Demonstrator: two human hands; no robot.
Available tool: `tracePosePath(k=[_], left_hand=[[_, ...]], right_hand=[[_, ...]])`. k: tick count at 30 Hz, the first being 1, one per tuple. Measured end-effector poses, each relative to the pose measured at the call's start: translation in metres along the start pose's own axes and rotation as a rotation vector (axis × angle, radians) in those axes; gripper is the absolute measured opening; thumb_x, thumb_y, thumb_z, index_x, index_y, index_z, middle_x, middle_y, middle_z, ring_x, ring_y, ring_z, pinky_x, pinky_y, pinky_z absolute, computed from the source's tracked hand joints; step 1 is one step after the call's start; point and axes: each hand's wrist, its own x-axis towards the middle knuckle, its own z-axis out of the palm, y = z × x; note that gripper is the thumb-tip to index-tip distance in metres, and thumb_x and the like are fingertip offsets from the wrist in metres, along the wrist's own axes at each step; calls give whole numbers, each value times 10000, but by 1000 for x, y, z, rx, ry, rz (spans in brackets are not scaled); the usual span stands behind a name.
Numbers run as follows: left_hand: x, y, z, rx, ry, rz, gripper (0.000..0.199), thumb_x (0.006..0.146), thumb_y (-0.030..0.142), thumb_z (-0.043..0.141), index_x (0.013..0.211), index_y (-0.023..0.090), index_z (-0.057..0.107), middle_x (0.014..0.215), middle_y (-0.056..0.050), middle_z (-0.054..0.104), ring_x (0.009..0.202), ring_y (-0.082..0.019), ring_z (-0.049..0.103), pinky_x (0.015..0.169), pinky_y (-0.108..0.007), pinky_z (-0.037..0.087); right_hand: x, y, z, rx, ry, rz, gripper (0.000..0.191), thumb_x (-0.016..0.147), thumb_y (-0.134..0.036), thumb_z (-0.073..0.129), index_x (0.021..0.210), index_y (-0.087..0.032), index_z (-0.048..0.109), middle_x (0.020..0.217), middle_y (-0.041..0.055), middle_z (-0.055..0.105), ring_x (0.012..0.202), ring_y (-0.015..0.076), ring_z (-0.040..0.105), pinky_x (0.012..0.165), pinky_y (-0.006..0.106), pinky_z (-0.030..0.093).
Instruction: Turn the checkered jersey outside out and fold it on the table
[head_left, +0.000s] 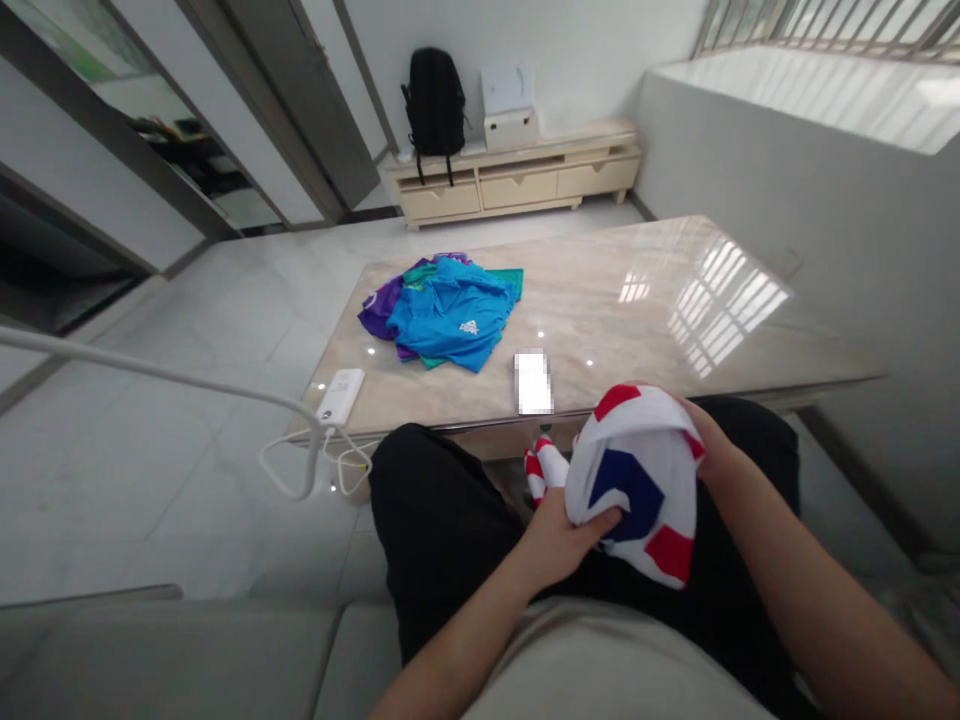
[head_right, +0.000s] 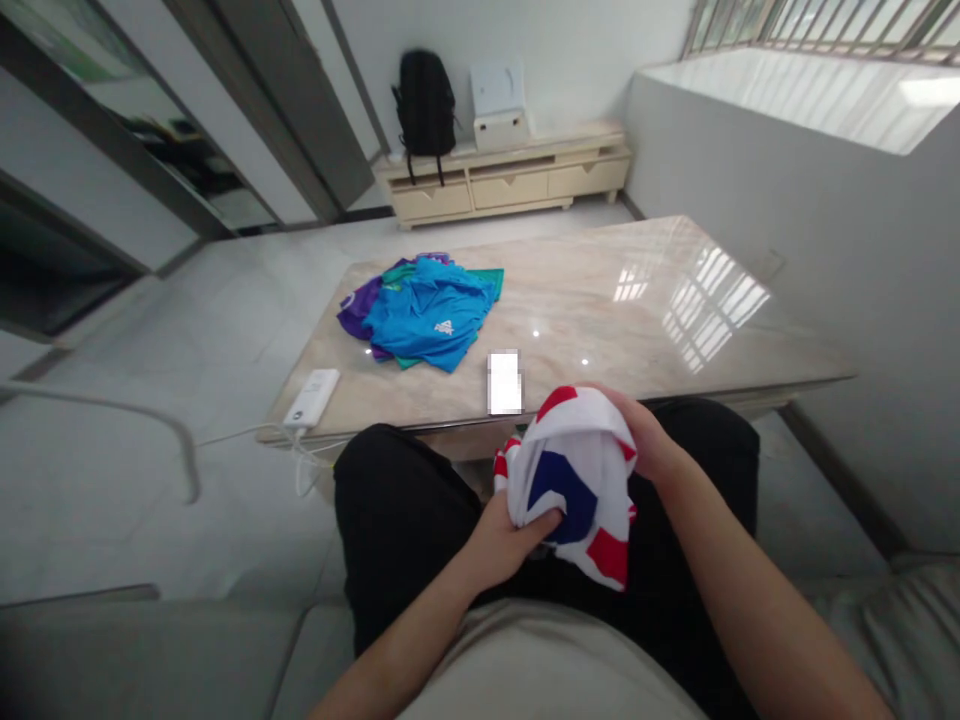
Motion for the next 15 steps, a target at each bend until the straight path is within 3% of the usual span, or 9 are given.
tracePosePath(k=[1,4,6,8,11,15], left_hand=[[-5,8,0,-29,13,-7,457,902,472,713,1228,152,720,1186,-106,762,1098,-283,708,983,-395,565],[-14,11,-6,-90,53,-45,499,877,518,731,1196,134,742,1172,-126,768,1105,-309,711,985,-417,569],[-14,1,-10,-131,115,-76,549,854,539,747,1204,117,737,1170,-138,769,1103,-322,712,983,-434,569],[-12,-12,-14,-159,195,-110,573,832,536,766,1201,99,736,1167,-148,770,1099,-332,712,983,-447,565],[-8,-24,-26,-124,280,-126,503,814,448,782,1161,85,758,1125,-140,785,1067,-331,720,985,-450,553],[-6,-17,-53,85,244,-3,298,815,198,679,1082,129,793,1033,-68,801,981,-271,712,927,-383,537]], right_hand=[[-3,5,-7,14,-12,41,517,785,-694,729,970,-212,739,937,53,784,859,226,735,795,315,580],[-14,32,-18,-35,-208,205,795,636,-831,746,1129,-206,727,1049,104,784,955,304,744,849,407,597],[-18,48,-17,-182,-281,252,787,620,-711,848,1194,-191,705,1070,103,780,950,296,742,840,404,602],[-18,55,-13,-359,-244,251,614,707,-559,859,1149,-156,721,1025,90,785,900,265,739,806,373,604],[-14,43,-10,-547,-183,207,406,810,-444,783,1060,-125,754,948,73,786,856,243,726,747,322,590],[-22,-4,-21,-750,-172,153,277,801,-332,742,1002,-144,777,889,52,773,807,244,712,657,282,558]])
